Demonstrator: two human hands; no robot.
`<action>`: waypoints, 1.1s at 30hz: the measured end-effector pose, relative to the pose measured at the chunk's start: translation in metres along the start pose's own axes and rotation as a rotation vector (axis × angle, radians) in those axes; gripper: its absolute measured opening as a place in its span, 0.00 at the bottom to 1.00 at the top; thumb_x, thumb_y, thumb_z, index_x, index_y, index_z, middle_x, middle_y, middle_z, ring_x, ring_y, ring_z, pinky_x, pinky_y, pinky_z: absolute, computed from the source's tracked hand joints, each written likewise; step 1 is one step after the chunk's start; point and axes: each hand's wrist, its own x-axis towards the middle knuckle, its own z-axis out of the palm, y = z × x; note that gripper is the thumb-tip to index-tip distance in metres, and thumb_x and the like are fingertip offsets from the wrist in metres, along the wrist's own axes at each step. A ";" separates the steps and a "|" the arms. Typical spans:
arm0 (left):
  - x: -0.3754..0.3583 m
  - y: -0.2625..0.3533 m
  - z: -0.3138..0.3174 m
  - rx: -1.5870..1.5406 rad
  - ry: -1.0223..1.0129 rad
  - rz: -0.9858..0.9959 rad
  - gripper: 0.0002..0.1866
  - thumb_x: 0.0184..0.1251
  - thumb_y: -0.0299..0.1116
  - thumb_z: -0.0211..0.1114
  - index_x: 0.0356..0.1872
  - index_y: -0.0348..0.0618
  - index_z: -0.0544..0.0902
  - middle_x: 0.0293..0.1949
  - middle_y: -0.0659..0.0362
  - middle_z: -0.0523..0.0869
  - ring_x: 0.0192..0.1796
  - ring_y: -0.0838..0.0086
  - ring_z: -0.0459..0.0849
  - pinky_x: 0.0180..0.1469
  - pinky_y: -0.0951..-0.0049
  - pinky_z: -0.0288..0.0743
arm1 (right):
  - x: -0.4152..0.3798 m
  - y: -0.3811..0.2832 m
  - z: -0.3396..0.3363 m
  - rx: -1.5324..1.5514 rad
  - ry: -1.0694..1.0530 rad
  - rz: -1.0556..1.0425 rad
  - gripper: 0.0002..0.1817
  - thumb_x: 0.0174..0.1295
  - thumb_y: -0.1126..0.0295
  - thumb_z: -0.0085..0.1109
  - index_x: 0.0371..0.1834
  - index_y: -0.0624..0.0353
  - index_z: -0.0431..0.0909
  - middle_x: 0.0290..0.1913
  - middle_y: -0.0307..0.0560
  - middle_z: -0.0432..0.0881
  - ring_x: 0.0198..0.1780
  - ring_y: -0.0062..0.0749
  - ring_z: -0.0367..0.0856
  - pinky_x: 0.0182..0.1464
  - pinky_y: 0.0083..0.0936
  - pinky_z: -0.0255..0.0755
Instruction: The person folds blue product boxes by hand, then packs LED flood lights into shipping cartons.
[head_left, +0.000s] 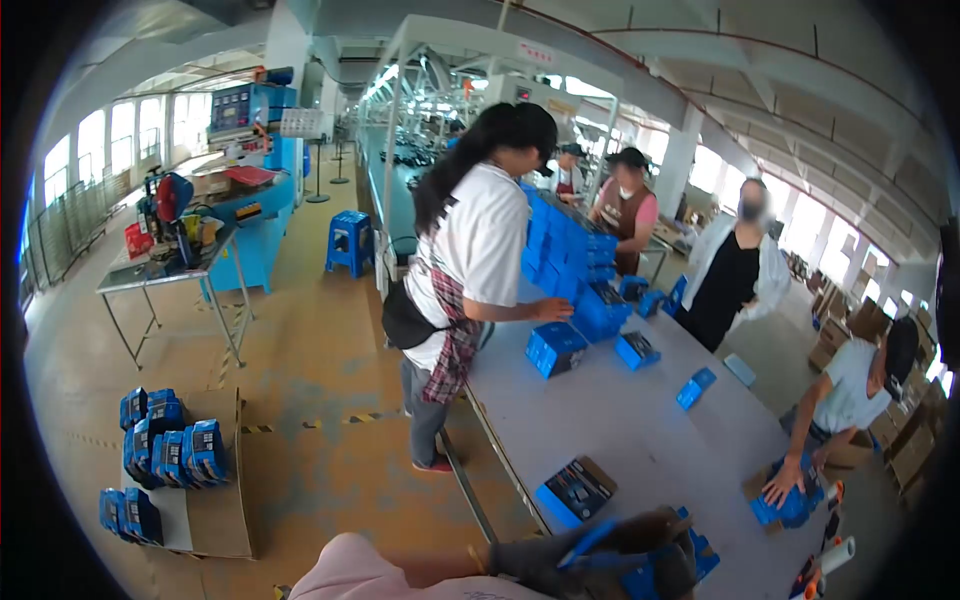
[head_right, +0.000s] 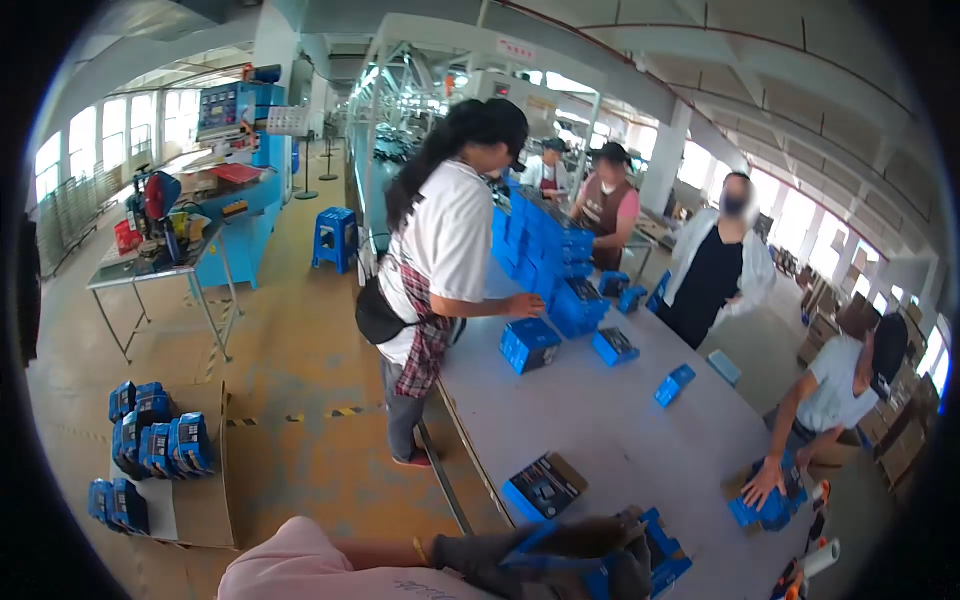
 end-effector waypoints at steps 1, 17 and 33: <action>-0.011 0.009 -0.013 -0.060 0.163 -0.092 0.56 0.50 0.42 0.77 0.73 0.41 0.46 0.66 0.48 0.63 0.69 0.62 0.61 0.69 0.60 0.58 | 0.006 -0.027 0.046 0.178 0.137 0.049 0.25 0.66 0.62 0.53 0.61 0.68 0.67 0.54 0.55 0.78 0.53 0.39 0.79 0.55 0.31 0.74; -0.047 0.038 -0.061 -0.349 0.212 -0.340 0.34 0.73 0.56 0.49 0.67 0.38 0.65 0.60 0.49 0.73 0.64 0.67 0.70 0.66 0.71 0.63 | -0.025 0.036 0.067 -0.975 0.186 -0.144 0.12 0.67 0.67 0.52 0.47 0.61 0.80 0.44 0.49 0.82 0.50 0.41 0.79 0.56 0.31 0.71; 0.021 0.012 -0.014 -0.437 0.182 -0.357 0.13 0.65 0.26 0.61 0.50 0.37 0.79 0.52 0.54 0.78 0.60 0.72 0.74 0.62 0.72 0.67 | -0.037 -0.015 0.025 0.156 0.111 0.225 0.14 0.57 0.79 0.55 0.48 0.62 0.79 0.56 0.51 0.77 0.55 0.35 0.77 0.56 0.31 0.72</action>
